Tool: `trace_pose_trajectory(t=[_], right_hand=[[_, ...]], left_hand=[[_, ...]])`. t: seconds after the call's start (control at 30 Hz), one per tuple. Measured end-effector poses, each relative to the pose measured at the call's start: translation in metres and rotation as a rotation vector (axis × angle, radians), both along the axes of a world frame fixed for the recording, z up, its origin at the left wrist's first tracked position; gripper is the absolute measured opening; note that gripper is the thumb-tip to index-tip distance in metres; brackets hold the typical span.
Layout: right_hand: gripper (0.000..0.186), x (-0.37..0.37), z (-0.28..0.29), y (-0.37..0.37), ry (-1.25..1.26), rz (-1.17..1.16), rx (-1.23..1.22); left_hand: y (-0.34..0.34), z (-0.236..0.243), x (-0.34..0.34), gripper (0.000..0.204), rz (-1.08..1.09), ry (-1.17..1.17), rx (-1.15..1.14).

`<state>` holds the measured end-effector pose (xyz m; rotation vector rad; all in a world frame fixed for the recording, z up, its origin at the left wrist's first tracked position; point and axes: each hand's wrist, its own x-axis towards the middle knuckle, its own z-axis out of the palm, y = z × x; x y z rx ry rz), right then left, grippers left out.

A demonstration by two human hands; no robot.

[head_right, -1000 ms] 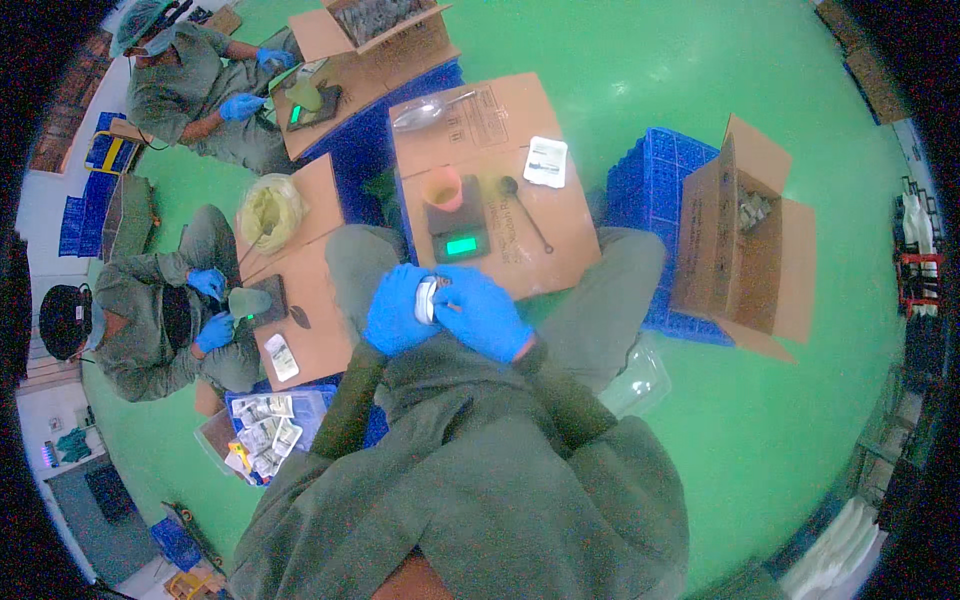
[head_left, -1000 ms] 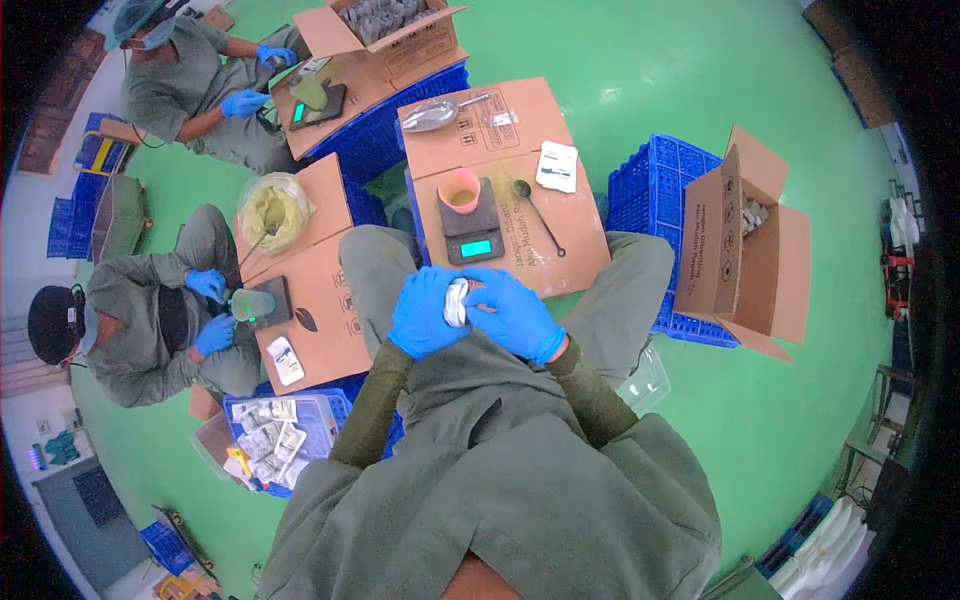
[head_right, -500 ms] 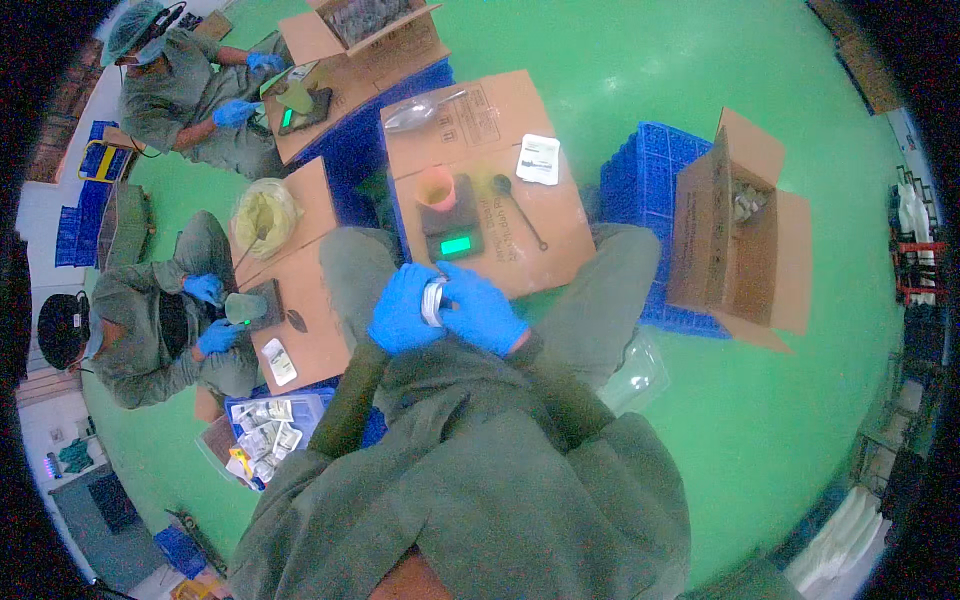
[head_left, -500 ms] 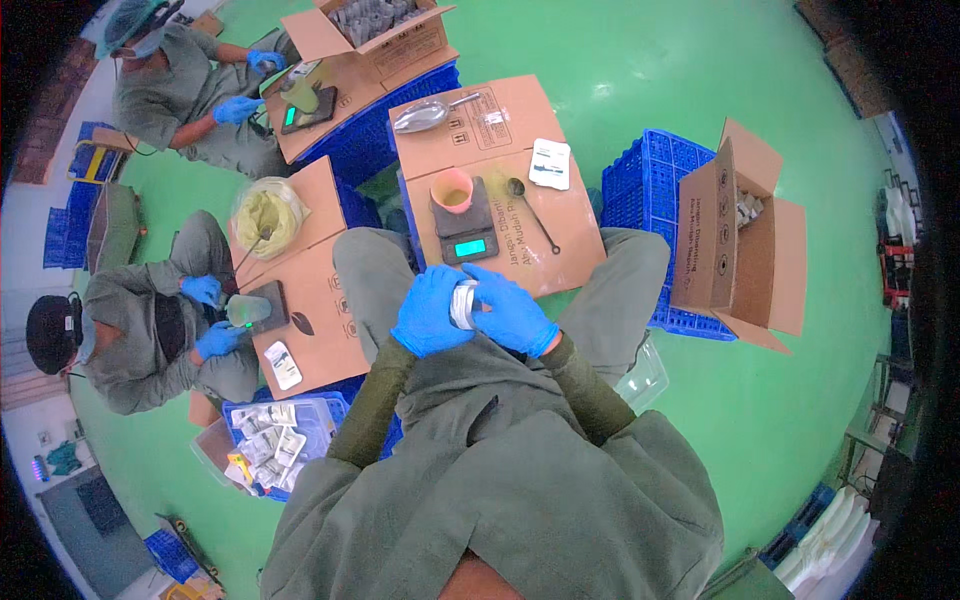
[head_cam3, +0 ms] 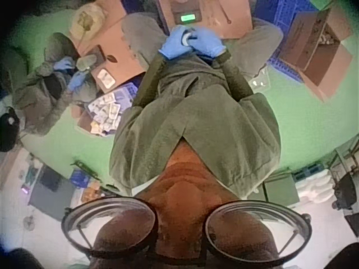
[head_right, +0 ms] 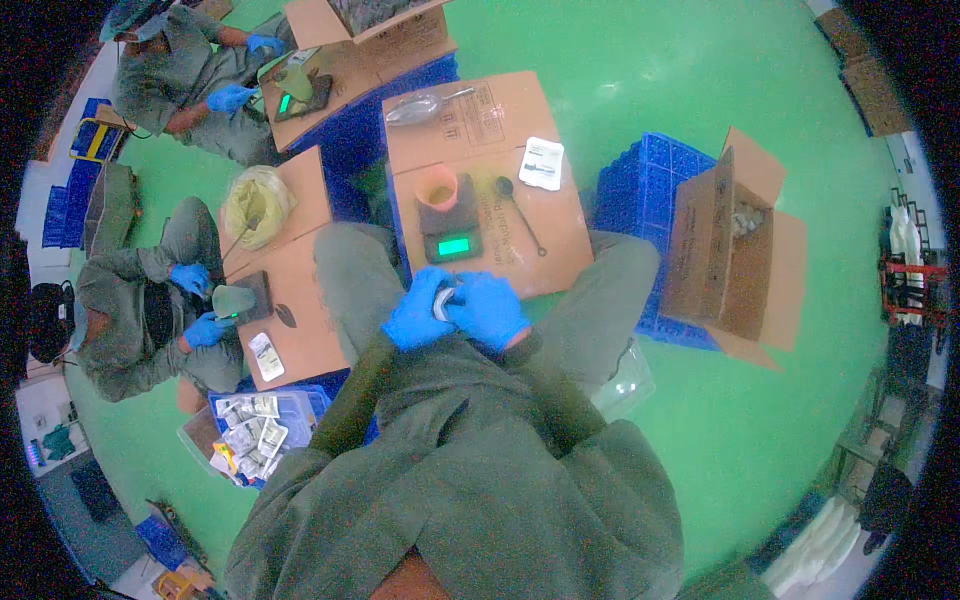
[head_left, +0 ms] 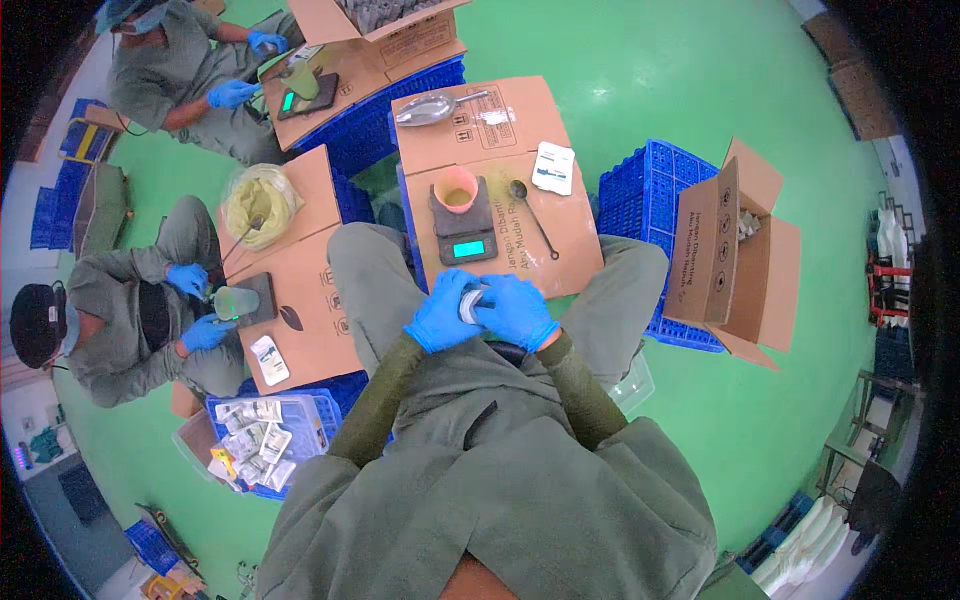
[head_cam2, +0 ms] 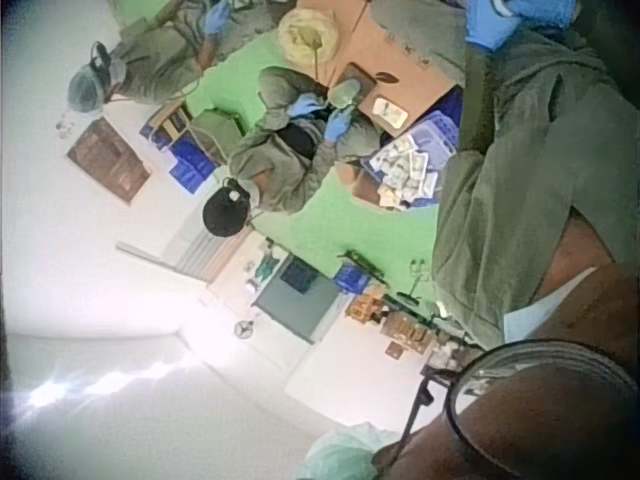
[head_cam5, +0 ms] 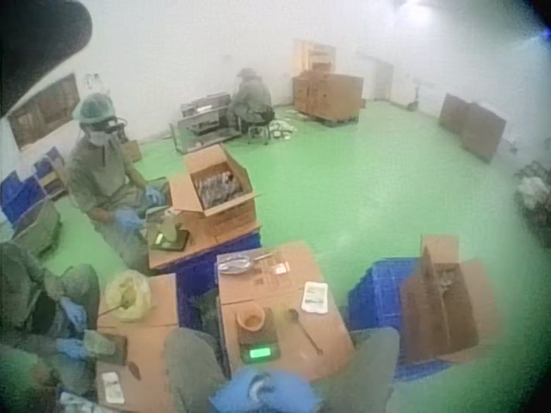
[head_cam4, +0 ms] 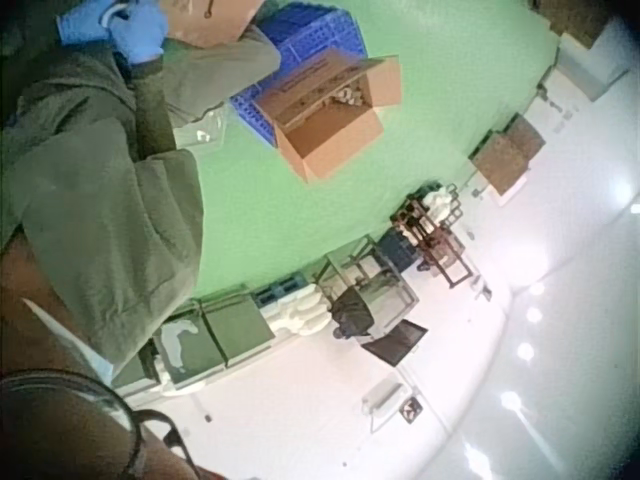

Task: Weighing and packing small items or herbal powder into bags and boxes.

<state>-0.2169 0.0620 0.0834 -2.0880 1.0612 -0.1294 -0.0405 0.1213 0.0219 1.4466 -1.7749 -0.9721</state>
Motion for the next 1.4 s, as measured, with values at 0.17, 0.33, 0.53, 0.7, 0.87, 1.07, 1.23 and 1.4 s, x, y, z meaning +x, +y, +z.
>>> trace_pose_trajectory(t=[0.17, 0.33, 0.53, 0.7, 0.87, 1.07, 1.23, 1.4], right_hand=[[0.03, 0.002, -0.009, -0.022, -0.094, 0.057, 0.002], [0.033, 0.013, 0.005, -0.046, -0.386, -0.124, 0.109], [0.03, 0.005, -0.049, -0.101, -0.333, -0.42, -0.171], [0.031, -0.01, -0.08, -0.106, -0.251, -0.497, -0.182], [0.03, -0.032, -0.115, -0.106, 0.016, -0.559, -0.381], [0.025, -0.054, -0.172, -0.117, 0.335, -0.564, -0.41], [0.022, -0.052, -0.182, -0.12, 0.385, -0.532, -0.343], [0.027, -0.049, -0.18, -0.124, 0.01, -0.753, -0.235]], left_hand=[[-0.005, -0.014, 0.002, 0.059, 0.06, 0.022, -0.007], [-0.024, -0.018, 0.027, 0.064, 0.279, -0.036, -0.075], [-0.056, -0.008, 0.071, 0.067, 0.417, 0.046, -0.034], [-0.058, -0.014, 0.072, 0.064, 0.458, 0.057, -0.087], [-0.058, -0.02, 0.072, 0.066, 0.447, 0.058, -0.097], [-0.06, -0.025, 0.067, 0.069, 0.421, 0.06, -0.103], [-0.058, -0.027, 0.067, 0.069, 0.446, 0.112, -0.102], [-0.058, -0.031, 0.064, 0.071, 0.454, 0.029, -0.086]])
